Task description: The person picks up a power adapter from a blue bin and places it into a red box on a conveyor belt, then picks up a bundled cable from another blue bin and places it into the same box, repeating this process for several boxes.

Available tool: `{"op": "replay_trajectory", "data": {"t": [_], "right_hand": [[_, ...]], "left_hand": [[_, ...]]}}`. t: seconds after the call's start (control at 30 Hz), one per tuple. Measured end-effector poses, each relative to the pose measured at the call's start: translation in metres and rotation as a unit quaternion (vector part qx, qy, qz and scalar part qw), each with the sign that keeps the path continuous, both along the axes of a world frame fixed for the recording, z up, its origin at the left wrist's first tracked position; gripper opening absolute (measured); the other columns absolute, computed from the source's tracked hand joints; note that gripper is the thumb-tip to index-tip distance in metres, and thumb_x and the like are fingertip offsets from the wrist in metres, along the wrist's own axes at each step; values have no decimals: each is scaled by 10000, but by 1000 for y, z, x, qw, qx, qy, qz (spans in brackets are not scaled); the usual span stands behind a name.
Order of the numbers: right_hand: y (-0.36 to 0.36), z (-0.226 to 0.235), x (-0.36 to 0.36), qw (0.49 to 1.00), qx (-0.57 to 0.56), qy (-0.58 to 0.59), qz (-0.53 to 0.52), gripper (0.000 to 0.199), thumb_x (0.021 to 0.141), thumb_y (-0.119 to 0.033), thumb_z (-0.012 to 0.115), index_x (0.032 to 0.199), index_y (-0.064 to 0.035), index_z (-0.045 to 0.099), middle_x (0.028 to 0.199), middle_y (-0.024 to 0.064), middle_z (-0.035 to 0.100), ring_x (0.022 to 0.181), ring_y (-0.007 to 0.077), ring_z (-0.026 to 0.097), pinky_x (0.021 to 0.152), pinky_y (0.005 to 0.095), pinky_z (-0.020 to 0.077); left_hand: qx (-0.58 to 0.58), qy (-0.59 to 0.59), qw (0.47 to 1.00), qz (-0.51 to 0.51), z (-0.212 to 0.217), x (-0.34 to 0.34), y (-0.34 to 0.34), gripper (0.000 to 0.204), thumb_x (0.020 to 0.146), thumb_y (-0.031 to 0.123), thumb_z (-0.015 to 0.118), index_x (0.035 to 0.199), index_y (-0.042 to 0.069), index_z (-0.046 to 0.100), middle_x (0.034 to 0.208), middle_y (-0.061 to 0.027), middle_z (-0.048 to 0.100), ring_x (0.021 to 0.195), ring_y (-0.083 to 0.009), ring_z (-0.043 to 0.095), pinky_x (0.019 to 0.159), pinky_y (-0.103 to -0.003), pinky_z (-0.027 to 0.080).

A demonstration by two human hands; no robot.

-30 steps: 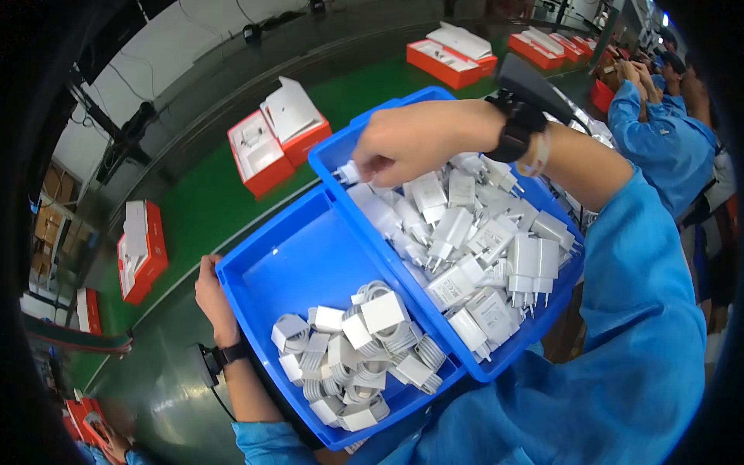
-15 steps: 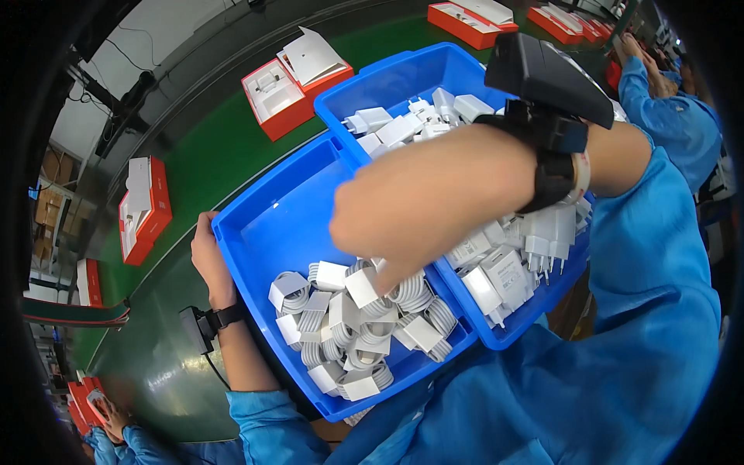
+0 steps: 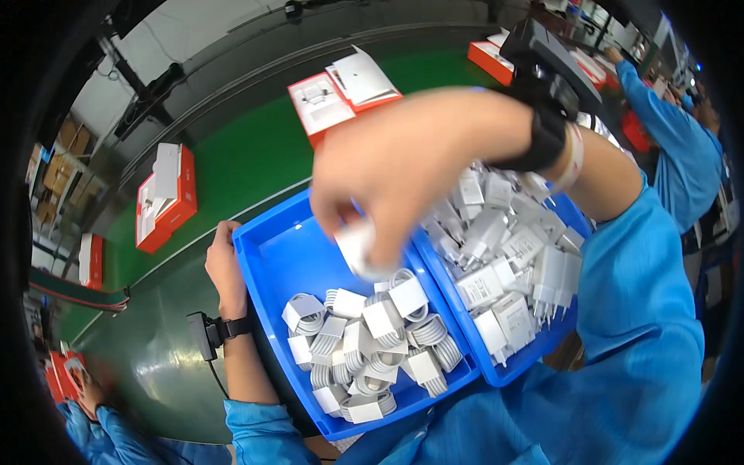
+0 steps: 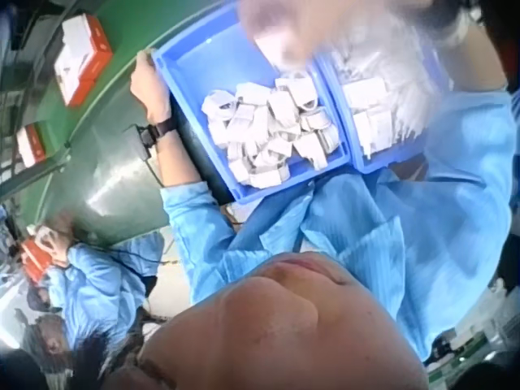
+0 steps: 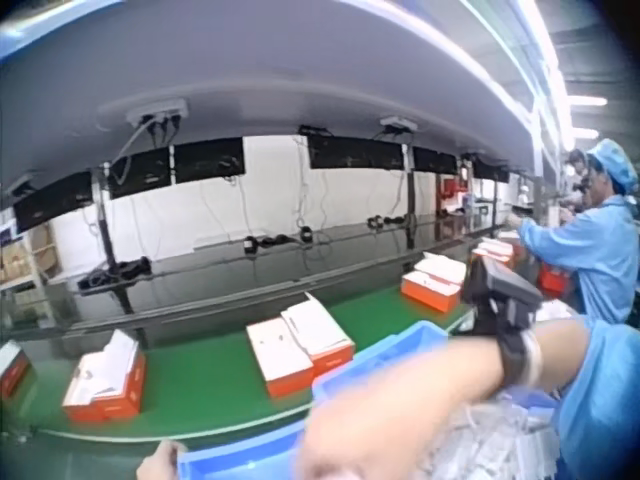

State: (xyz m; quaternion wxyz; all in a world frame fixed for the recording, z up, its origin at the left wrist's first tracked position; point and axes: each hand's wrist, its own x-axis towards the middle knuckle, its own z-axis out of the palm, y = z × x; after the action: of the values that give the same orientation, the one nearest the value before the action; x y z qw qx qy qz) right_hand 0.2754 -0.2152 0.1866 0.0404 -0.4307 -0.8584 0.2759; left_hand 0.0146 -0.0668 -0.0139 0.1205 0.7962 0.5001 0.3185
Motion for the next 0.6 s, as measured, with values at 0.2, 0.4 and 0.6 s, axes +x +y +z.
{"op": "replay_trajectory", "data": {"t": [0.2,0.4,0.6], "right_hand": [[107,-25,61,966,171,-39,-190,396,694,-194,717,1017,30,668,840,118,668,717,176,616,682,309,512],[148,-72,101,955,187,-51,-225,428,711,-191,723,1079,14,649,881,113,662,743,187,613,716,322,508],[153,-71,93,959,102,-78,-253,447,698,-178,745,1093,8,649,849,137,657,760,223,627,728,331,503]], "left_hand": [[-31,-2,1000,-5,8,-13,2,165,911,251,526,926,111,614,761,-139,676,735,-354,666,633,-419,491],[2,-20,1000,-18,14,-22,3,185,941,264,527,871,118,617,634,-109,627,627,-345,641,574,-454,477],[-11,-16,1000,-13,16,-19,10,191,942,263,524,866,114,616,623,-105,620,609,-342,629,555,-446,460]]}}
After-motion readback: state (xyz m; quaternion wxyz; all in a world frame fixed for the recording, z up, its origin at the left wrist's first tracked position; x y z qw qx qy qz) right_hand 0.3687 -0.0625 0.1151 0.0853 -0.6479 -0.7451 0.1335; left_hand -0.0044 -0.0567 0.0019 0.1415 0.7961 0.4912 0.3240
